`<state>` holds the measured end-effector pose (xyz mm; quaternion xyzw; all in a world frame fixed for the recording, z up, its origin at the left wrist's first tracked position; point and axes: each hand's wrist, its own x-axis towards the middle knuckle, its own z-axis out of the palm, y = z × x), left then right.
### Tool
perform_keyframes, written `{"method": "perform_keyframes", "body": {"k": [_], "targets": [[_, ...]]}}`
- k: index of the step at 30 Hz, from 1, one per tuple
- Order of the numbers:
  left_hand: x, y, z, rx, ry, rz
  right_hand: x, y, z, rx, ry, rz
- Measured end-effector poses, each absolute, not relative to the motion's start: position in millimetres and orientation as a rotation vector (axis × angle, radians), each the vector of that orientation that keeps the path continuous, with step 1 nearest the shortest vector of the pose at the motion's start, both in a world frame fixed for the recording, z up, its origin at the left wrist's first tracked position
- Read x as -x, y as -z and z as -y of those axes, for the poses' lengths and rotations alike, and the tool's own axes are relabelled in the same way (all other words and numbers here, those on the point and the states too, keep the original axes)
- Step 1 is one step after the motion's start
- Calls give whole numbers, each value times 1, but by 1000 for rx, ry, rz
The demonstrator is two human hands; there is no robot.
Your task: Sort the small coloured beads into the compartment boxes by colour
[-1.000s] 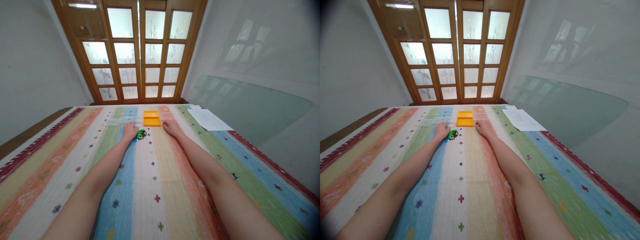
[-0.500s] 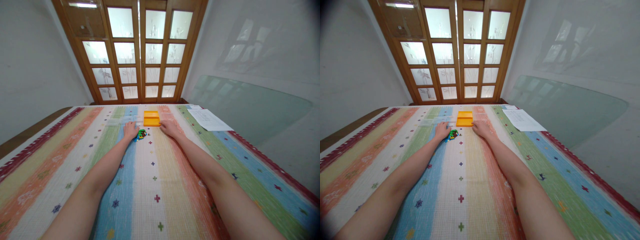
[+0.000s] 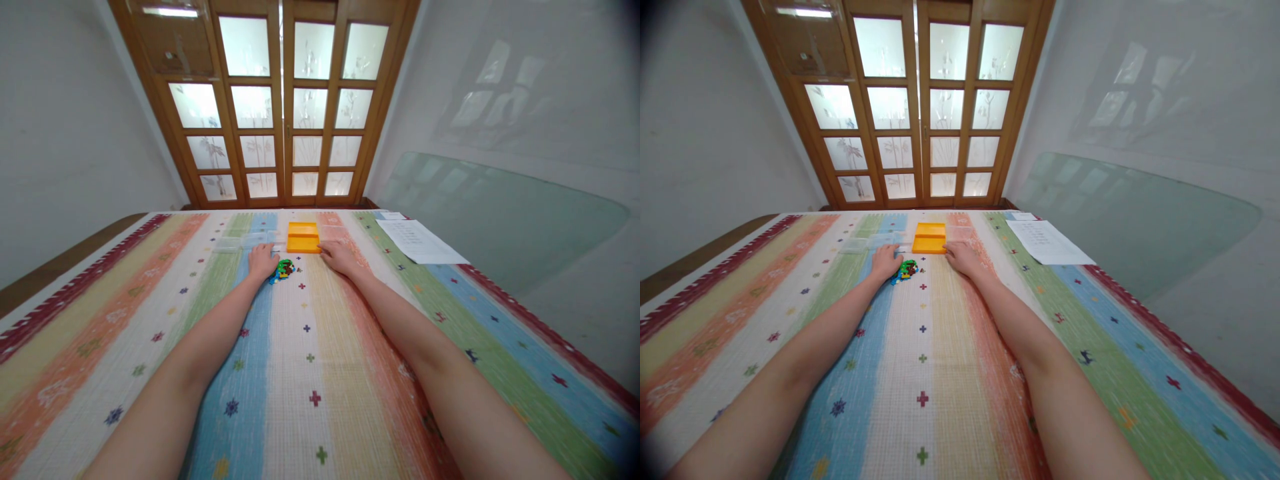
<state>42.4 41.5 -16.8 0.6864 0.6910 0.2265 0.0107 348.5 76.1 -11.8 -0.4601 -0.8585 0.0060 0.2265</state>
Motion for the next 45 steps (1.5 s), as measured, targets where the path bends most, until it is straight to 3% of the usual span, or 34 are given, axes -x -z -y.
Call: {"method": "perform_keyframes", "body": {"k": [9,17,28,38,45], "targets": [[-42,20,-44,-2134,-772,-2157,-343,7,-66,1329,-18,2332],[-18,9,-62,-1990,-1035,-2282,-344,8,-66,1410,12,2290],[54,-8,-101,-2371,-405,-2114,-347,13,-68,1328,3,2250],[53,-13,-42,-2279,-1126,-1954,-341,-5,-61,1187,35,2214],[5,-25,-18,-2308,-1313,-1574,-292,-26,-43,853,69,2253]]}}
